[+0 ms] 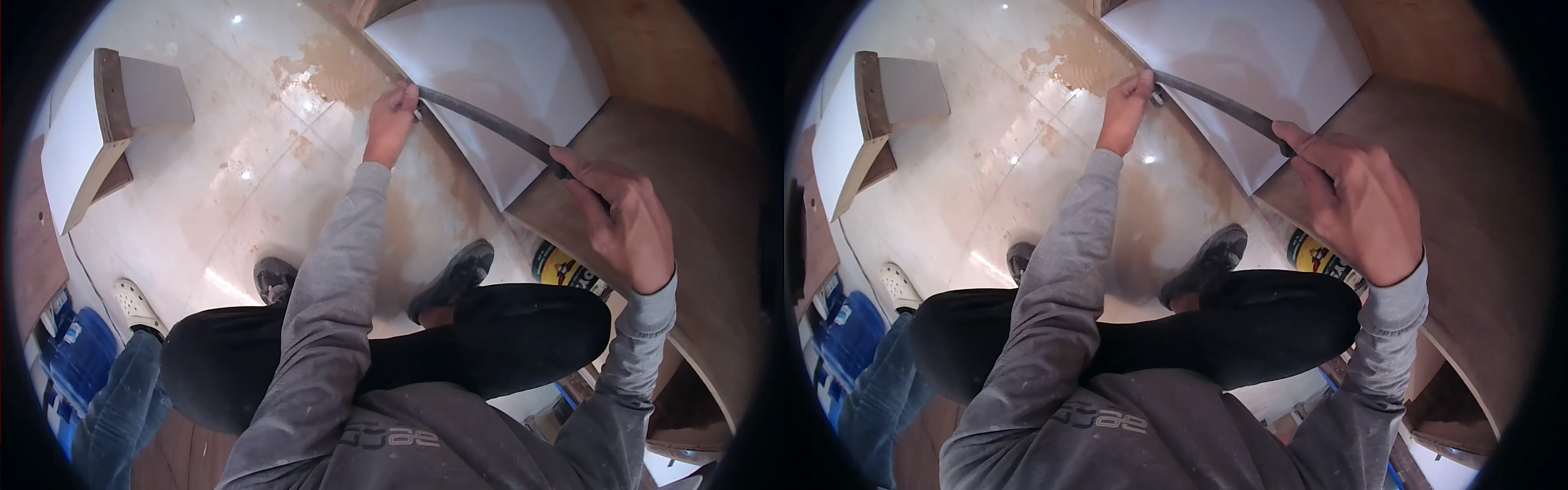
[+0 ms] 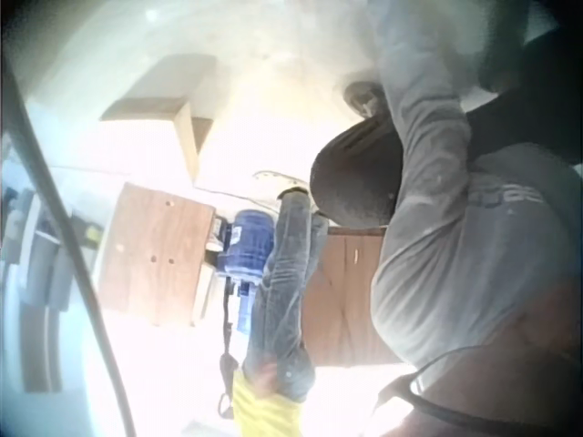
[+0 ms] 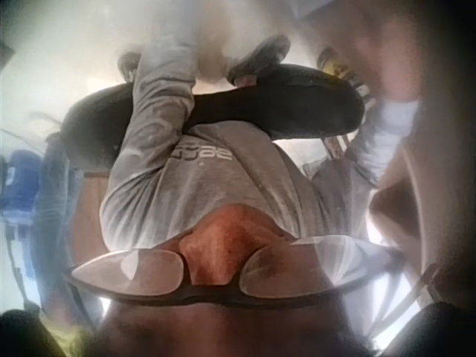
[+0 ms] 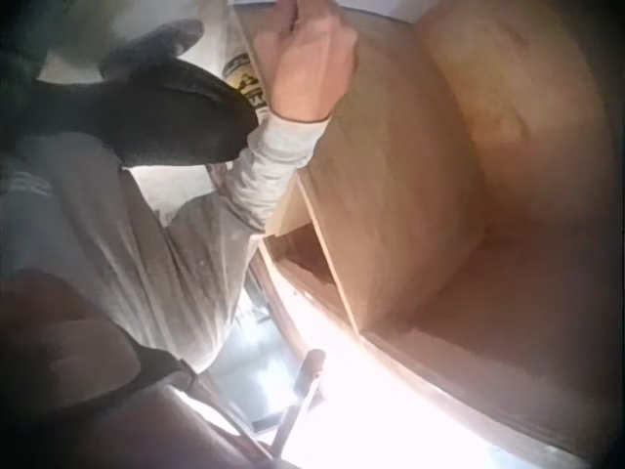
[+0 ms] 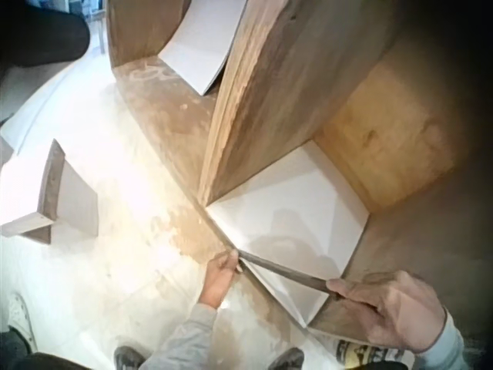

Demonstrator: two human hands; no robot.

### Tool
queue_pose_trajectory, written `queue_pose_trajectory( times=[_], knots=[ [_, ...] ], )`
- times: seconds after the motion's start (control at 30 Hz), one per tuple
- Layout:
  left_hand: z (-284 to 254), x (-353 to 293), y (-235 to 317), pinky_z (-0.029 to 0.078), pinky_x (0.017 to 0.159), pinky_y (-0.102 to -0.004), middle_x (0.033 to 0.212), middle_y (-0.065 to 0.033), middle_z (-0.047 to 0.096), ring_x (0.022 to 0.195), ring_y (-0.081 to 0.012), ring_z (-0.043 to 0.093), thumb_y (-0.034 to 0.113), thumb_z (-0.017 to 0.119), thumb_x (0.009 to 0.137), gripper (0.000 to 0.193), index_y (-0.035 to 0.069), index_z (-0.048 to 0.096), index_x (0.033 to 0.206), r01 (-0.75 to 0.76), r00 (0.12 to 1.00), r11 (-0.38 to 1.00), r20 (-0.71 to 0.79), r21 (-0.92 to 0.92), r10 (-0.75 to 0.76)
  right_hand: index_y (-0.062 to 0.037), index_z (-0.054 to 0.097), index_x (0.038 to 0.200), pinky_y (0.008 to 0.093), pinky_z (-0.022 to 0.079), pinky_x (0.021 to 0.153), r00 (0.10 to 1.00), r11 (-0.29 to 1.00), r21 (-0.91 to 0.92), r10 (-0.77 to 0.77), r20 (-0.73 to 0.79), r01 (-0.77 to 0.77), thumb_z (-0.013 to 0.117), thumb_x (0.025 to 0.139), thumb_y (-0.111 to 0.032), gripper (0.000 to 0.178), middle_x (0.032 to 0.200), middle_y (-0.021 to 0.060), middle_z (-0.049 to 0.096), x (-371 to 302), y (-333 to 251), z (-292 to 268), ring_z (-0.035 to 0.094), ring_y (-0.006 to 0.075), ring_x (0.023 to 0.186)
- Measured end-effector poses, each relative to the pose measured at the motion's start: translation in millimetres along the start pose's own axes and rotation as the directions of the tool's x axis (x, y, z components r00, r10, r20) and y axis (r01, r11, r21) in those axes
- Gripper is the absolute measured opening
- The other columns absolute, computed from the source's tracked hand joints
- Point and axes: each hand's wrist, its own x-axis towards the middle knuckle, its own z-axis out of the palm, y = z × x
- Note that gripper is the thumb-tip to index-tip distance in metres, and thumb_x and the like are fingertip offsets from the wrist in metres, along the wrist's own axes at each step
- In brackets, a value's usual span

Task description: The person fits a laminate sheet into a wooden cabinet by hand, using a metal file to smooth the edges and tapping the sheet into place.

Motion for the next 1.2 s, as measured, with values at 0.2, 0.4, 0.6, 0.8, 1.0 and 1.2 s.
queue_pose_trajectory(
  times=[0.2, 0.4, 0.6, 0.8, 1.0, 1.2],
  knots=[
    [-35.2, 34.7, -26.1, 0.045, 0.115, -0.0468, 0.132, -0.0168, 0.077, 0.128, -0.0384, 0.065, 0.057, 0.047, 0.116, 0.065, 0.001, 0.080, 0.120, 0.023, 0.993, 0.956, -0.121, 0.294, 0.013, -0.0155, 0.083, 0.130, 0.0430, 0.060, 0.087, 0.988, 0.990, -0.074, -0.128, -0.083, 0.122, 0.076, 0.095, -0.009, 0.037, 0.103, 0.0123, 0.083, 18.8, 3.5, 41.6, 0.074, 0.0373, 0.092],
    [14.2, -4.9, -13.0, 0.042, 0.118, -0.0487, 0.137, -0.0179, 0.072, 0.131, -0.0379, 0.061, 0.052, 0.056, 0.113, 0.056, 0.004, 0.081, 0.130, -0.079, 0.982, 0.964, -0.144, 0.255, 0.118, -0.0152, 0.082, 0.132, 0.0428, 0.061, 0.086, 0.994, 0.996, 0.078, -0.044, -0.096, 0.051, 0.076, 0.096, -0.009, 0.037, 0.109, 0.0165, 0.082, -12.3, 18.4, 11.1, 0.075, 0.0396, 0.095],
    [21.5, -30.3, -13.9, 0.041, 0.119, -0.0473, 0.140, -0.0222, 0.067, 0.134, -0.0383, 0.058, 0.046, 0.068, 0.110, 0.055, -0.003, 0.078, 0.134, -0.130, 0.927, 0.940, -0.297, 0.317, 0.228, -0.0125, 0.082, 0.130, 0.0426, 0.059, 0.075, 0.995, 0.985, 0.140, -0.090, -0.052, 0.097, 0.075, 0.095, -0.006, 0.036, 0.104, 0.0176, 0.080, -19.3, 8.5, 1.7, 0.073, 0.0414, 0.080],
    [64.2, -65.7, 12.7, 0.026, 0.130, -0.0545, 0.162, -0.0267, 0.050, 0.152, -0.0405, 0.041, 0.070, 0.075, 0.098, 0.092, -0.008, 0.066, 0.146, -0.097, 0.960, 0.938, -0.218, 0.332, 0.176, -0.0116, 0.083, 0.129, 0.0446, 0.054, 0.068, 0.998, 0.998, 0.037, -0.052, -0.040, 0.054, 0.076, 0.094, -0.004, 0.037, 0.091, 0.0169, 0.075, -29.2, 9.0, -3.9, 0.065, 0.0385, 0.069],
    [35.9, -38.6, -2.4, 0.026, 0.129, -0.0561, 0.162, -0.0284, 0.049, 0.150, -0.0468, 0.042, 0.074, 0.074, 0.097, 0.091, -0.008, 0.070, 0.135, -0.078, 0.970, 0.916, -0.181, 0.394, 0.160, -0.0127, 0.081, 0.133, 0.0457, 0.059, 0.072, 0.885, 0.932, -0.133, -0.363, -0.290, 0.339, 0.075, 0.094, -0.004, 0.040, 0.093, 0.0153, 0.079, -17.2, 25.6, 34.7, 0.070, 0.0400, 0.075],
    [44.3, -44.2, 6.3, 0.018, 0.133, -0.0599, 0.169, -0.0332, 0.042, 0.159, -0.0460, 0.034, 0.072, 0.074, 0.096, 0.110, -0.016, 0.050, 0.158, -0.034, 0.995, 0.952, -0.083, 0.304, 0.062, -0.0077, 0.080, 0.134, 0.0398, 0.058, 0.089, 0.979, 0.982, 0.014, -0.184, -0.087, 0.186, 0.074, 0.098, -0.001, 0.037, 0.110, 0.0156, 0.081, -17.7, 24.7, 34.5, 0.073, 0.0377, 0.096]
  ],
)
